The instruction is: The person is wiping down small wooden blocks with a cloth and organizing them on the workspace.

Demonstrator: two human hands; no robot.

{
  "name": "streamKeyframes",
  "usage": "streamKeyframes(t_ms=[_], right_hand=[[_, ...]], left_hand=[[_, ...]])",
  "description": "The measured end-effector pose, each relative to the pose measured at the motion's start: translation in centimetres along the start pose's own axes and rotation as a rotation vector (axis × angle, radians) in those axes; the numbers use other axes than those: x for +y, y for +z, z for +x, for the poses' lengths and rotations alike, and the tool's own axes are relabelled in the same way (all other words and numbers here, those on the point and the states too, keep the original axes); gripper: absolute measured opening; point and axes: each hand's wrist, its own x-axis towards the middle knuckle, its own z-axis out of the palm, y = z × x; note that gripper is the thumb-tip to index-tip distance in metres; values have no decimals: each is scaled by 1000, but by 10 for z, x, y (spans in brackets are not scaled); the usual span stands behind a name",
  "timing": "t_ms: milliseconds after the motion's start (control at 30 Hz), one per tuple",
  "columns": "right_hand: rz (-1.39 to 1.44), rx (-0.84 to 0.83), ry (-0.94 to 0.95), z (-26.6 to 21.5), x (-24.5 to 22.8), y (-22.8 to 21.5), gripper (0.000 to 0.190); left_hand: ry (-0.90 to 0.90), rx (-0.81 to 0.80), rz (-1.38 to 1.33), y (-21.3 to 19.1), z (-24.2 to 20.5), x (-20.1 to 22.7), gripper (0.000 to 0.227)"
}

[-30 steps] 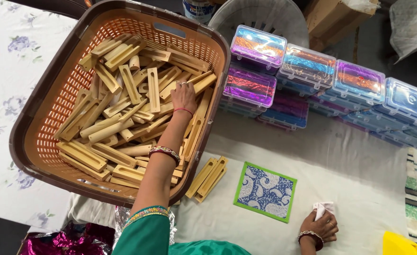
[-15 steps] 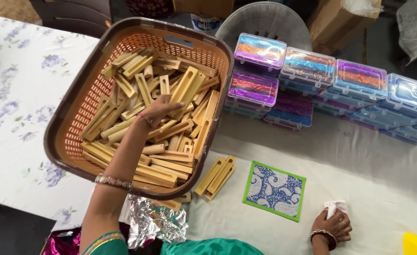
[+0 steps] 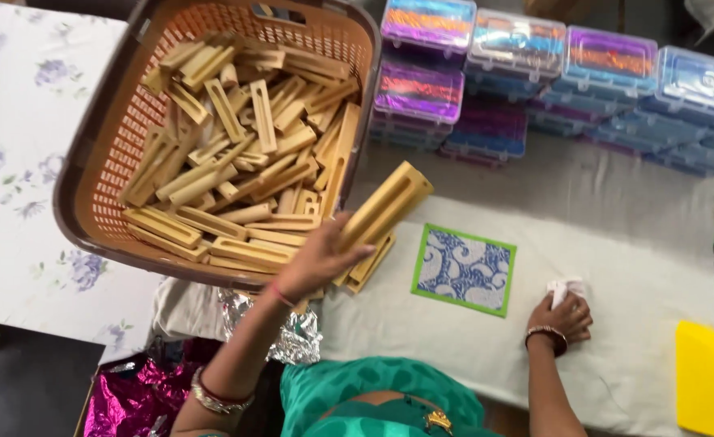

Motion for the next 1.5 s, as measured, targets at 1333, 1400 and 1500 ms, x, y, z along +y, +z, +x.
streamKeyframes(t_ms=[1333,1400,1500], right_hand=[[235,-10,-136,-3,19,-21,45],[264,14,-194,-3,22,-21,46],[282,-4,-231,-3,25,-18,45]], left_hand=[[-496,540,1200,148,0,-202,45],[-330,761,1109,156,-2,-213,44],[-19,791,857,201,4,-223,45]])
